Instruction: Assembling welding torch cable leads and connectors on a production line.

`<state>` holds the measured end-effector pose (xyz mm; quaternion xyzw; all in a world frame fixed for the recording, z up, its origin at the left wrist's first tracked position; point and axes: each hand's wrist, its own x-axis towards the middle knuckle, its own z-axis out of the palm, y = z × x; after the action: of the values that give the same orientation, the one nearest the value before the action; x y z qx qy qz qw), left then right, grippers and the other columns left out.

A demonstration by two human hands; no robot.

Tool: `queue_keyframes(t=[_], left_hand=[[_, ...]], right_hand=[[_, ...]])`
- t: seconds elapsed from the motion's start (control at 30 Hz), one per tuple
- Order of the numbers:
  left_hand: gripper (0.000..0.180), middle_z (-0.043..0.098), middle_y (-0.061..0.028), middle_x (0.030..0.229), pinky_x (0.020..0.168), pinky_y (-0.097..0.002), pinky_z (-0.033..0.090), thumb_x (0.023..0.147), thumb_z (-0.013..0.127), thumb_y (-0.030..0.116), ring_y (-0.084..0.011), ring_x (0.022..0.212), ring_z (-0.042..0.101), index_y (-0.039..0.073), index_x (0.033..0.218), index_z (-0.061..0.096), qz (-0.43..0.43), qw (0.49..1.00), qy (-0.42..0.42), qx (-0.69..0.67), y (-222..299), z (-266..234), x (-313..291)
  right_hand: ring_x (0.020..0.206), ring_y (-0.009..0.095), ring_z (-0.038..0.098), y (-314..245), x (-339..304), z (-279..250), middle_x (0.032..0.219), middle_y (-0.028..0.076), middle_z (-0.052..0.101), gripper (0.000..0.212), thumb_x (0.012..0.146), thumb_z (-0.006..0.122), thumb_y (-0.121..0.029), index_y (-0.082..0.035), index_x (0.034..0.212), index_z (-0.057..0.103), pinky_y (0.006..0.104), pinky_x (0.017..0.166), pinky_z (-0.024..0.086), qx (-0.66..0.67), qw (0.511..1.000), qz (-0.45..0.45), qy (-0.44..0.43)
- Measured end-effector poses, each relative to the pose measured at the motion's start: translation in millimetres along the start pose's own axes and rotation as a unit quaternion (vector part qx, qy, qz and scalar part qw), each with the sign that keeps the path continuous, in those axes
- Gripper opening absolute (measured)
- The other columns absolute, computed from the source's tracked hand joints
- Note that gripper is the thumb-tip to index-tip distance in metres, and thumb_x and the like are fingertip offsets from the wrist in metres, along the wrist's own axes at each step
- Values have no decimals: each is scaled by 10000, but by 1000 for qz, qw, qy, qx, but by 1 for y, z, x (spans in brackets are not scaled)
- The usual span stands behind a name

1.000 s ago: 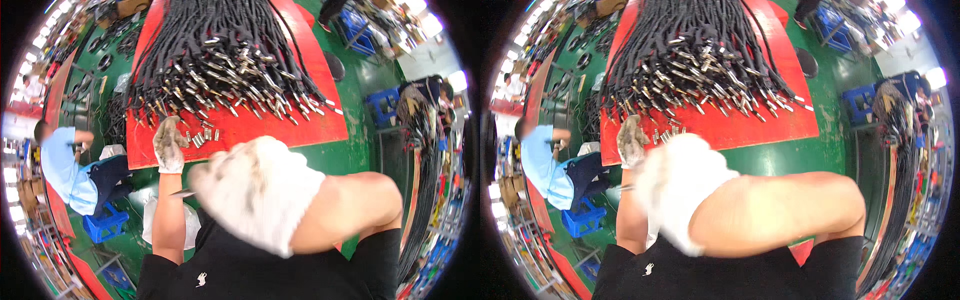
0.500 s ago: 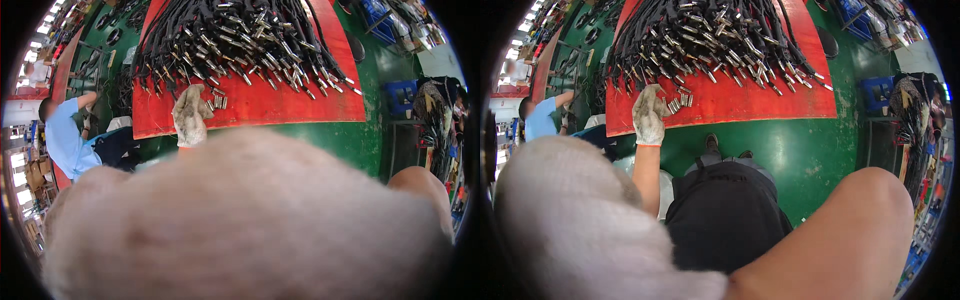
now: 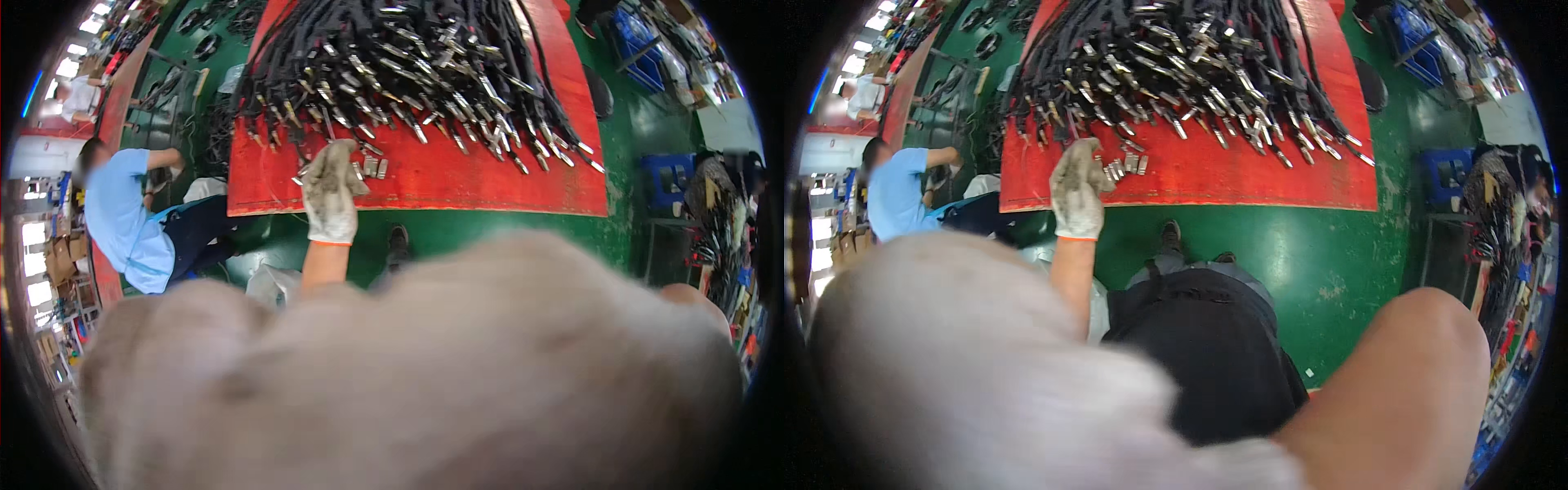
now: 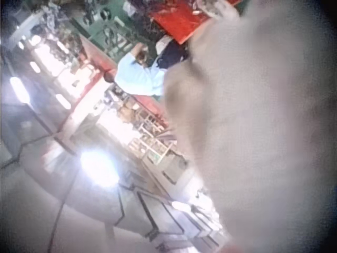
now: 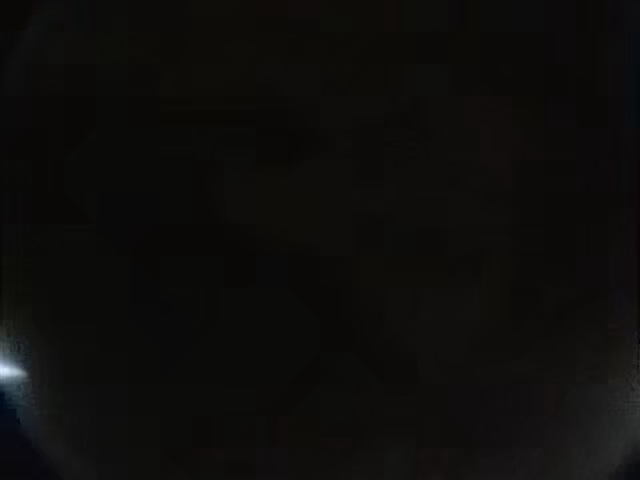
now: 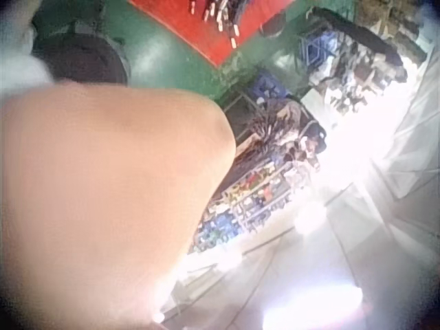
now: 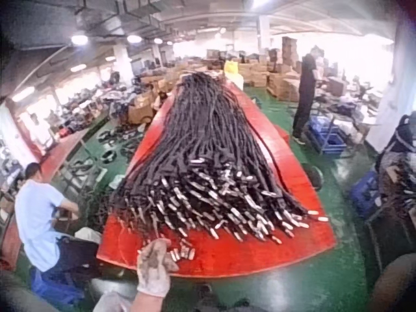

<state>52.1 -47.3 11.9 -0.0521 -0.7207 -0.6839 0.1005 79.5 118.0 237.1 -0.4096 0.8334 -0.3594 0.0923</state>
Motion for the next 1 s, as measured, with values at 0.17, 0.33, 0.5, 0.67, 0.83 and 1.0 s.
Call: queue_keyframes(t=[0.17,0.33,0.5,0.67,0.83,1.0], left_hand=[[368,526,35,684,574,-239,461,1039,576,323,-78,594,537,-11,1180,636,-128,984,2,-122,3,-8,12],[333,621,-28,992,775,-301,511,995,635,262,-151,909,610,23,1226,613,-140,968,-67,-197,-34,21,-15],[333,672,-107,1214,1001,-364,521,1024,505,285,-232,1151,603,42,1207,642,-286,723,-149,-611,-39,59,-48],[147,632,-95,891,474,-236,490,1008,483,83,-108,527,535,8,972,605,-393,486,-174,-761,-74,77,-69],[218,519,-65,651,401,-237,464,1034,399,63,-120,438,503,18,886,551,-111,941,-302,-106,-56,72,-64],[268,644,-163,826,807,-450,522,1030,498,275,-373,857,655,29,1019,605,64,910,-362,189,-53,68,-72]], right_hand=[[849,320,678,15,-16,-17,873,152,670,217,825,665,-215,-17,912,663,416,750,556,34,999,28,1],[874,324,676,0,0,-38,893,157,665,232,829,665,-223,-14,928,659,415,769,557,53,998,15,-11],[981,378,651,114,-41,54,1067,203,634,370,920,657,-282,-27,1187,638,423,857,524,26,946,295,130],[997,330,672,157,-80,99,1108,211,661,375,898,668,-164,-21,1242,623,375,892,515,69,932,306,182],[1092,383,653,155,-96,92,1180,201,663,382,897,659,-198,-44,1244,620,421,926,523,77,963,248,76],[1052,389,667,135,-93,77,1068,224,686,331,895,667,-178,-45,1196,626,435,883,539,20,940,339,-24]])
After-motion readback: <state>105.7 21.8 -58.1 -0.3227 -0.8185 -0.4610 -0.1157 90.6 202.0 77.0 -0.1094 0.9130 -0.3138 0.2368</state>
